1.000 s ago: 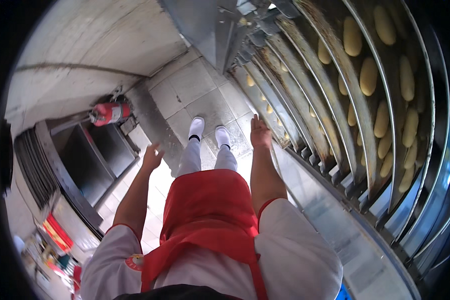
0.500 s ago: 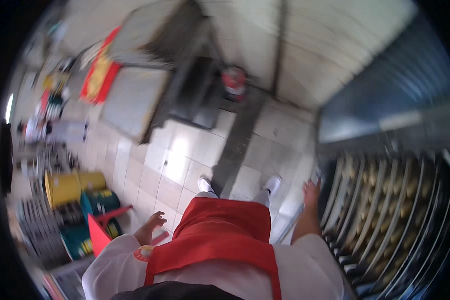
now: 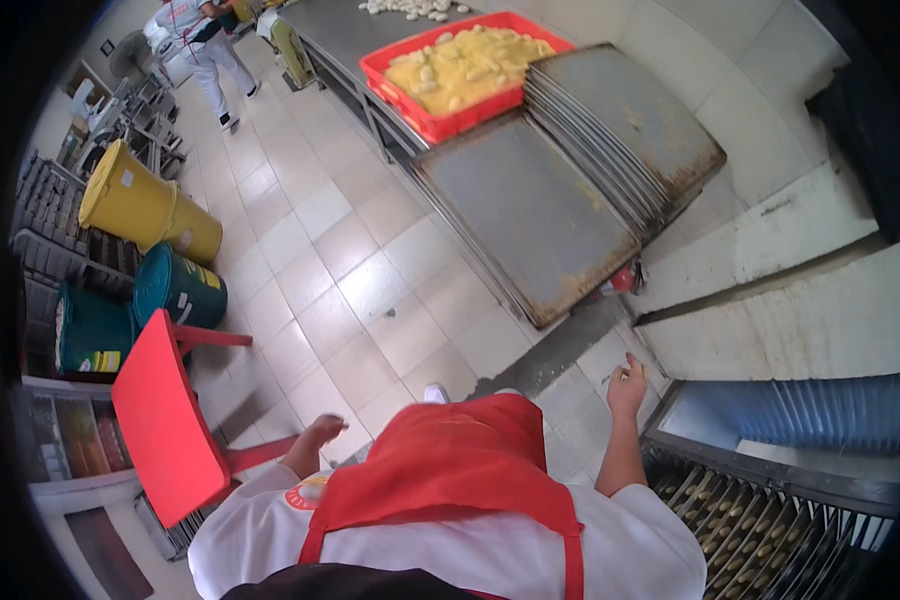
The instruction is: The person coats pieces of dough in a yellow cornmeal-like powder by hand and arranges them onto baking trays, then slides the filled trays into a large rack.
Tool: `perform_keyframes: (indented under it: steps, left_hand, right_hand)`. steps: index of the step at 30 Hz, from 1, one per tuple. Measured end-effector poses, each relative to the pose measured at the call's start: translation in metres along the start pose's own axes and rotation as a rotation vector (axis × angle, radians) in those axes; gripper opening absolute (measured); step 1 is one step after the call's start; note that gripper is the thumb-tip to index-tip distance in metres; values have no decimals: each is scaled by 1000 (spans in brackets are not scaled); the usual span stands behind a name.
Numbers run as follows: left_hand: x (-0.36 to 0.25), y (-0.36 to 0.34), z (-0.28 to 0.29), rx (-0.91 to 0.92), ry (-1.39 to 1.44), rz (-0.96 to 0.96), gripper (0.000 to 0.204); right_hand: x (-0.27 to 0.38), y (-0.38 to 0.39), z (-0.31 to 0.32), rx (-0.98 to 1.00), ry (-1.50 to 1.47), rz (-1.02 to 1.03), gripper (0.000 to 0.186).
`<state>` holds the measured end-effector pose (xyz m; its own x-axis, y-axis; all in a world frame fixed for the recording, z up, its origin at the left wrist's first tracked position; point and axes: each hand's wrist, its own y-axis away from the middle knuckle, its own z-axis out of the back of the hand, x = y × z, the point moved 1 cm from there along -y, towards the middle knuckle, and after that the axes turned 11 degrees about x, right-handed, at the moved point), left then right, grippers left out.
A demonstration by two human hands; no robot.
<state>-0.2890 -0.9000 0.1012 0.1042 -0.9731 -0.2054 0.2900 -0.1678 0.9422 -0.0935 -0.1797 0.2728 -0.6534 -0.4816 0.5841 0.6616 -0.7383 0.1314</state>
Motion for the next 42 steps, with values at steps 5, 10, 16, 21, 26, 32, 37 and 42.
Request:
perform_keyframes:
  steps: [5, 10, 16, 21, 26, 32, 37, 42]
  left_hand:
    - [-170, -31, 219, -470, 354, -511, 55]
    - [-378, 25, 425, -612, 368, -928, 39]
    - [-517, 47, 628, -733, 235, -1074, 30]
    - [-622, -3, 736, -736, 37, -970, 34]
    - [-691, -52, 793, -730, -285, -726, 65]
    - [-683, -61, 863, -54, 452, -1052, 62]
    - [-695, -80, 888, -311, -961, -1061, 47]
    - [-711, -76, 916, -228, -774, -1252, 40]
  right_hand:
    - [152, -72, 5, -92, -300, 147, 39]
    - [287, -165, -21, 77, -626, 255, 40]
    - [498, -309, -115, 662, -923, 310, 46]
    - [599, -455, -227, 718, -330, 31, 43]
    - [645, -477, -283, 268, -105, 142, 43]
    - [659, -480, -274, 96, -493, -167, 40]
    - [712, -494, -282, 289, 43, -1, 43]
    - [726, -515, -254, 133, -19, -99, 44]
